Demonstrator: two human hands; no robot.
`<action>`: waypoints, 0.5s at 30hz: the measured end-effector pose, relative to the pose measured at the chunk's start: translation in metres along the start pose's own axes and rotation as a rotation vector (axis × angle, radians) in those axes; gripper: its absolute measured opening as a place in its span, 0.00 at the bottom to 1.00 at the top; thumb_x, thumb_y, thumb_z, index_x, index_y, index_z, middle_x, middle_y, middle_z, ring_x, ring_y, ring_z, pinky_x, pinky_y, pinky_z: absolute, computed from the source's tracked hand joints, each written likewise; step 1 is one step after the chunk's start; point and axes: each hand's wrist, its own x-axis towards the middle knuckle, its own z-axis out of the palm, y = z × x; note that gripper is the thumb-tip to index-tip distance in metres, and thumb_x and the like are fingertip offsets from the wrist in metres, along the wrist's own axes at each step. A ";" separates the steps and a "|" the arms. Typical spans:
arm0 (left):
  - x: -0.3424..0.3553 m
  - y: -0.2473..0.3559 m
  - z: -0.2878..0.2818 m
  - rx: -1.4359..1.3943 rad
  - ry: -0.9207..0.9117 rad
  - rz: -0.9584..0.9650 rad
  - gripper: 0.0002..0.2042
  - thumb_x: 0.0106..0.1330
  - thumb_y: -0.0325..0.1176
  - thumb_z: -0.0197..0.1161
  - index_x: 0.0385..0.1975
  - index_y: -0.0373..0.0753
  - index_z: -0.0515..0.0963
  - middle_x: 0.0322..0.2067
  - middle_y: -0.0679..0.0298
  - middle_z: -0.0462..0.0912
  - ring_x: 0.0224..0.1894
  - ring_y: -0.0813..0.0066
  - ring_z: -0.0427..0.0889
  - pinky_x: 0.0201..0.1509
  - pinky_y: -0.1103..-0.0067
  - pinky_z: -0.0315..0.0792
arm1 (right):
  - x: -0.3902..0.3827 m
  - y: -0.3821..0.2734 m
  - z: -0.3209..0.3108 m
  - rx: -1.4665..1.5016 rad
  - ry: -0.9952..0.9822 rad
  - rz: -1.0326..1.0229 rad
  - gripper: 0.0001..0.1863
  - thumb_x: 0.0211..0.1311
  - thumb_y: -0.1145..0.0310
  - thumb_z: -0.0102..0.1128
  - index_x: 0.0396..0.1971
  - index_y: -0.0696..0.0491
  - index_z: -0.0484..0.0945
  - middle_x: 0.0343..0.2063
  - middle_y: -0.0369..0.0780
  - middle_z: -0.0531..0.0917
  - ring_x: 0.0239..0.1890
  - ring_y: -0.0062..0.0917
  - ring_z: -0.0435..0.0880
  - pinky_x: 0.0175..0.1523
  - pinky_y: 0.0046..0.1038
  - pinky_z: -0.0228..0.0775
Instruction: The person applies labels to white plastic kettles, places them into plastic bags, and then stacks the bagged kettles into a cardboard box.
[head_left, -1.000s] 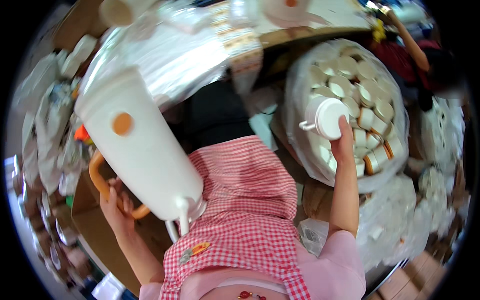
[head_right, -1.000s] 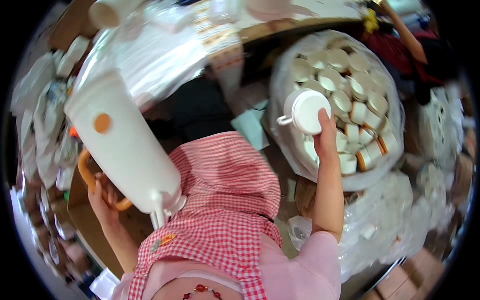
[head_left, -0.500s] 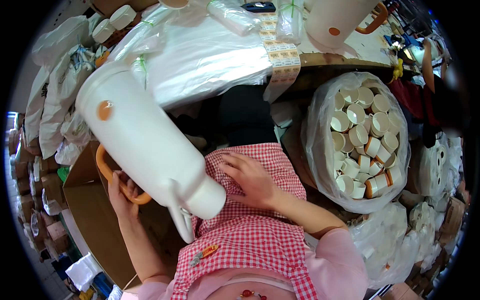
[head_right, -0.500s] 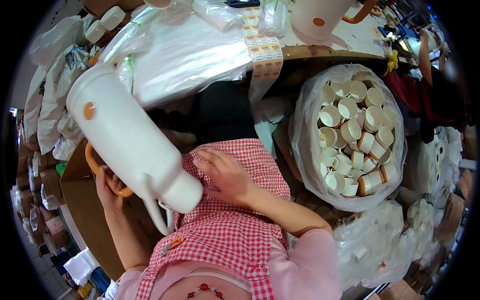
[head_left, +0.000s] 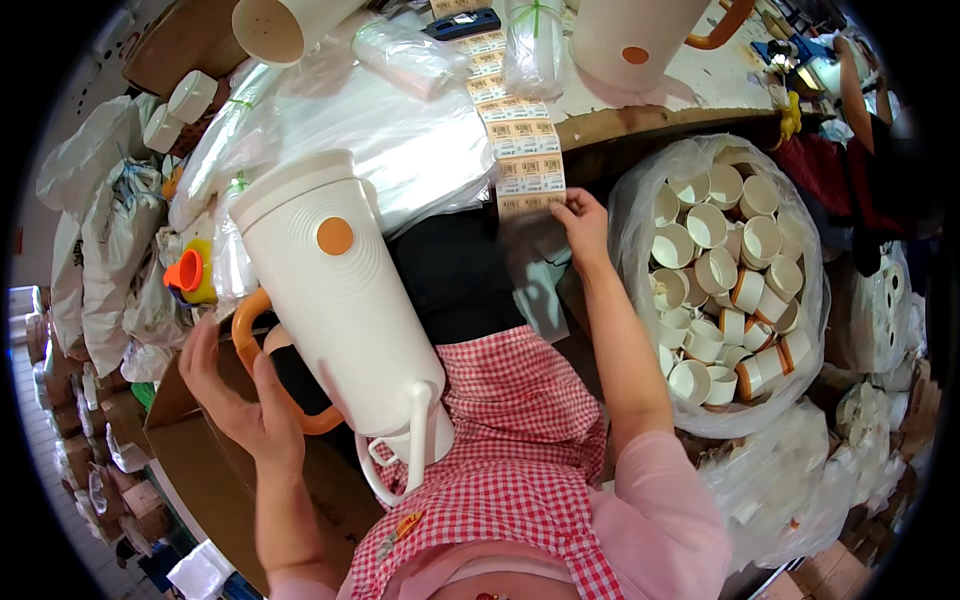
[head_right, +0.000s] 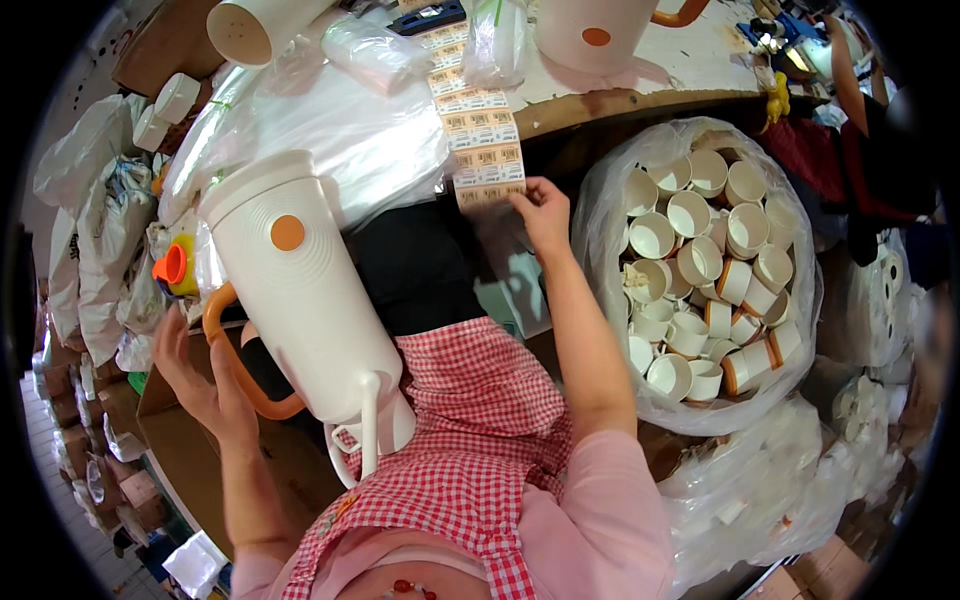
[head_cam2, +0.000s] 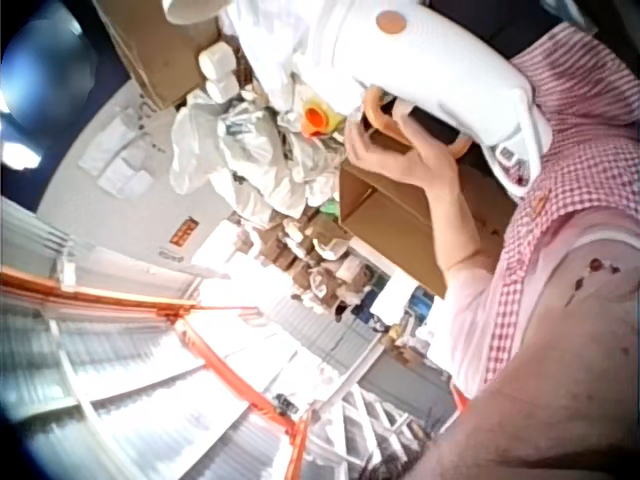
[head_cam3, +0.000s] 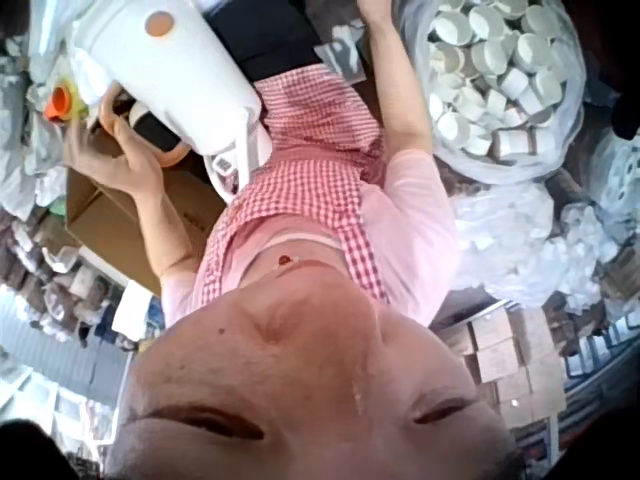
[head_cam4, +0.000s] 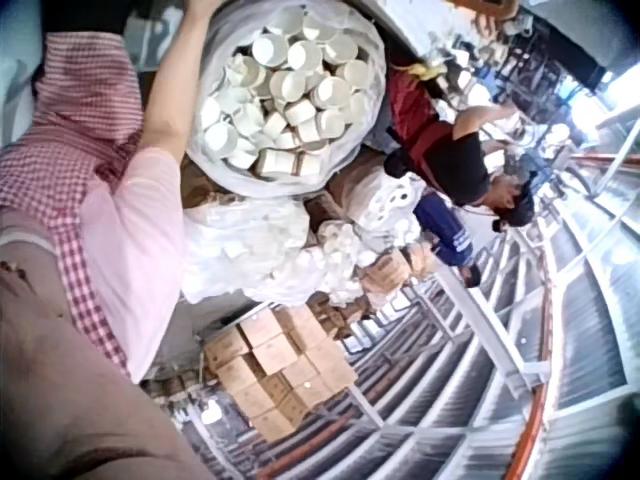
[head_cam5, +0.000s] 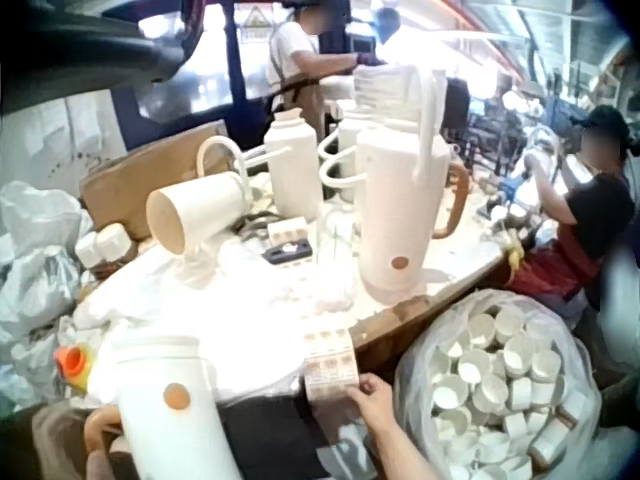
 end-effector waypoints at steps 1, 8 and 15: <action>0.020 0.019 0.009 -0.068 -0.065 0.115 0.20 0.62 0.23 0.59 0.56 0.33 0.72 0.56 0.53 0.73 0.57 0.60 0.73 0.64 0.68 0.64 | -0.007 -0.006 -0.002 0.022 -0.006 0.036 0.10 0.58 0.81 0.64 0.41 0.61 0.79 0.35 0.37 0.85 0.38 0.17 0.82 0.48 0.22 0.73; 0.098 0.109 0.217 -0.144 -0.513 0.491 0.12 0.55 0.34 0.69 0.38 0.38 0.82 0.38 0.59 0.79 0.44 0.57 0.76 0.50 0.67 0.71 | -0.011 -0.054 0.035 0.212 -0.046 -0.052 0.08 0.60 0.82 0.61 0.39 0.60 0.78 0.34 0.37 0.85 0.34 0.14 0.82 0.44 0.17 0.73; 0.097 0.104 0.265 -0.068 -0.369 0.524 0.06 0.51 0.35 0.71 0.29 0.45 0.83 0.32 0.68 0.81 0.40 0.63 0.77 0.43 0.68 0.68 | -0.009 -0.066 0.043 0.302 -0.038 -0.080 0.10 0.61 0.85 0.57 0.42 0.61 0.77 0.36 0.36 0.84 0.36 0.15 0.82 0.45 0.18 0.74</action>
